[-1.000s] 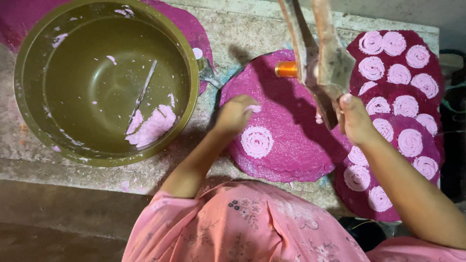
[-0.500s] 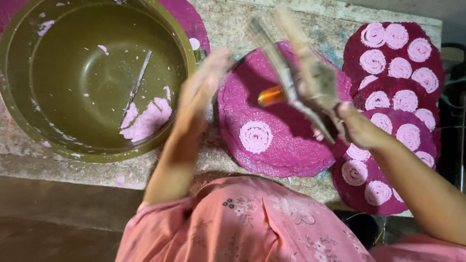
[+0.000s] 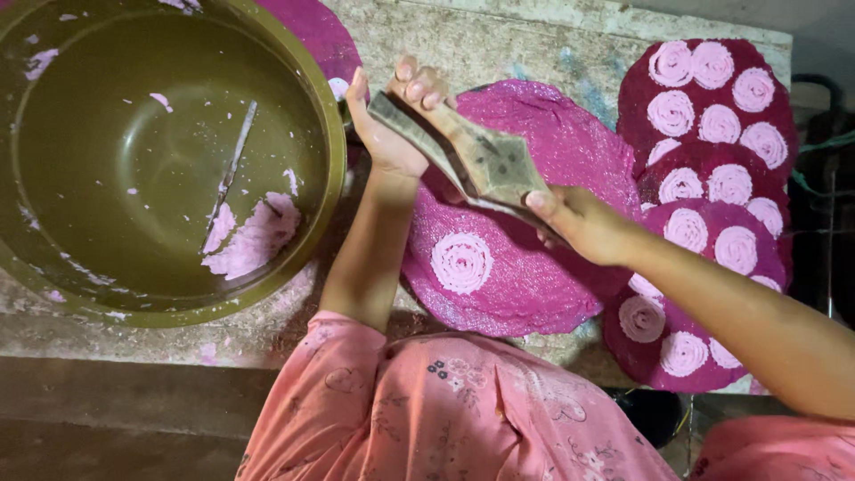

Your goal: The person sits at a workbench and uses a wooden hand extruder to pipe pink paste rosettes onto round magenta boards. They scoop paste from a large bowl into the extruder, squeeze rosettes onto the boards one by one, and stack the finished boards aside.

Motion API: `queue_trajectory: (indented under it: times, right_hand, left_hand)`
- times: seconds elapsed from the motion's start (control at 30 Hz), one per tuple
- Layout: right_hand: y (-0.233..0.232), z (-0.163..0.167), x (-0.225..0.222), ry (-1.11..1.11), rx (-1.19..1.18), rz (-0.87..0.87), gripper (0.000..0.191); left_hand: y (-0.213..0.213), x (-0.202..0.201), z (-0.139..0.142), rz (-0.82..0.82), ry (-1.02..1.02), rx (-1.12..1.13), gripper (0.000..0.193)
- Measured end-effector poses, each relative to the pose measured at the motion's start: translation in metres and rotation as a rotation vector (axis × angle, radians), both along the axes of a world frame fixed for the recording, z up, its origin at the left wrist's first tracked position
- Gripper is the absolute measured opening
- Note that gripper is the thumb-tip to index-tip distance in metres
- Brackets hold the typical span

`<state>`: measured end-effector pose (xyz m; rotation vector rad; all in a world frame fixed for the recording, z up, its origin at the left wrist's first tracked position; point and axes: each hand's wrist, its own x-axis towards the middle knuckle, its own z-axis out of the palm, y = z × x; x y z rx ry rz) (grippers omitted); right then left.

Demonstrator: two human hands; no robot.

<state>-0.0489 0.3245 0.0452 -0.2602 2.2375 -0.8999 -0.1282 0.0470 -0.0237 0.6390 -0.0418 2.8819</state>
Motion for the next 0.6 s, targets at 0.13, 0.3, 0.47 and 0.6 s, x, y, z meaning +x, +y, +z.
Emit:
queue_trajectory:
  times: [0.13, 0.3, 0.47, 0.6]
  right_hand:
    - [0.009, 0.018, -0.008, -0.023, 0.05, 0.03, 0.08]
    - [0.002, 0.031, -0.016, 0.099, -0.022, 0.016, 0.077]
    - [-0.001, 0.033, 0.003, -0.011, -0.113, 0.031, 0.078]
    - [0.029, 0.052, -0.004, 0.028, 0.044, 0.057, 0.078]
  left_hand:
    - [0.008, 0.003, 0.0, 0.041, -0.082, -0.004, 0.044]
    - [0.001, -0.006, 0.022, 0.067, 0.021, -0.023, 0.046]
    - [-0.006, 0.012, 0.038, 0.157, 0.011, -0.078, 0.051]
    - [0.026, 0.016, 0.037, 0.146, -0.07, -0.021, 0.048]
